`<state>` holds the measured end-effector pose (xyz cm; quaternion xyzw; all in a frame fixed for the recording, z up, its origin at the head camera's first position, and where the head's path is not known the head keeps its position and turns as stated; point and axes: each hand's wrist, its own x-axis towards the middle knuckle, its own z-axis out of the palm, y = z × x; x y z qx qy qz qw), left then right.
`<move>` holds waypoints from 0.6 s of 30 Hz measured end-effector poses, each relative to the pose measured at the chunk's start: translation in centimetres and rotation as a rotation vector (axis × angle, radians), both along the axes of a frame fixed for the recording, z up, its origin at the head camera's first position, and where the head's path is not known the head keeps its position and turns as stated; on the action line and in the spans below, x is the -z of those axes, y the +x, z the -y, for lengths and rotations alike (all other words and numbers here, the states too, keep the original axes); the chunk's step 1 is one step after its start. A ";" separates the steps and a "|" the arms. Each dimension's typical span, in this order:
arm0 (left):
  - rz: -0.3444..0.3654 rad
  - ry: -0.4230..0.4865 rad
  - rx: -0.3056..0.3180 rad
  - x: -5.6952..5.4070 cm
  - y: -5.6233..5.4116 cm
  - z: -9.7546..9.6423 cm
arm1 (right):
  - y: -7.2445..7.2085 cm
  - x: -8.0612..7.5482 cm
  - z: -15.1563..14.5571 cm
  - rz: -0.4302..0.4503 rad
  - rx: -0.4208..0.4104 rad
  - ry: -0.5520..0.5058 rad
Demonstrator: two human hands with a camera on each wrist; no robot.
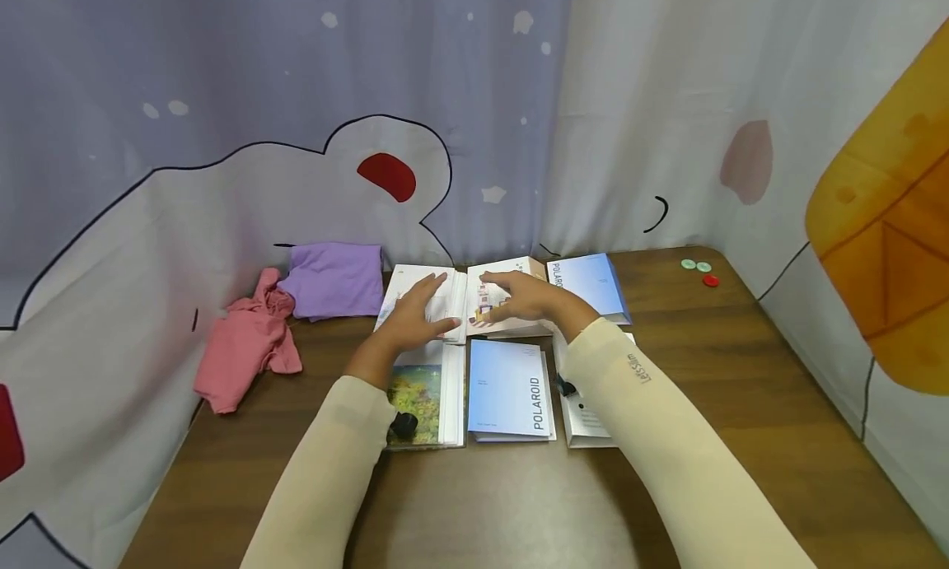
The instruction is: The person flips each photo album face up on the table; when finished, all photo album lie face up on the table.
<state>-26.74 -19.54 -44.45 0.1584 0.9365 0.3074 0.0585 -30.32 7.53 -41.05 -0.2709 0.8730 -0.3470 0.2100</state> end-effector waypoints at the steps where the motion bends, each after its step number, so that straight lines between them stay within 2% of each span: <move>1: 0.003 0.009 0.004 0.1 0.0 -0.4 | 0.1 -0.1 -0.5 -0.010 0.008 0.006; 5: 0.018 0.044 0.006 0.1 -0.1 -1.5 | 0.0 -0.2 -1.8 -0.018 0.049 0.029; 9: 0.027 0.064 0.021 0.0 -0.3 -2.5 | -0.5 0.0 -3.1 0.018 0.111 0.046; 13: 0.045 0.059 0.035 0.2 -0.5 -3.7 | -0.9 0.2 -4.2 0.020 0.150 0.062; 18: 0.078 0.054 0.048 0.6 -0.5 -5.0 | -1.0 0.4 -5.3 0.048 0.182 0.033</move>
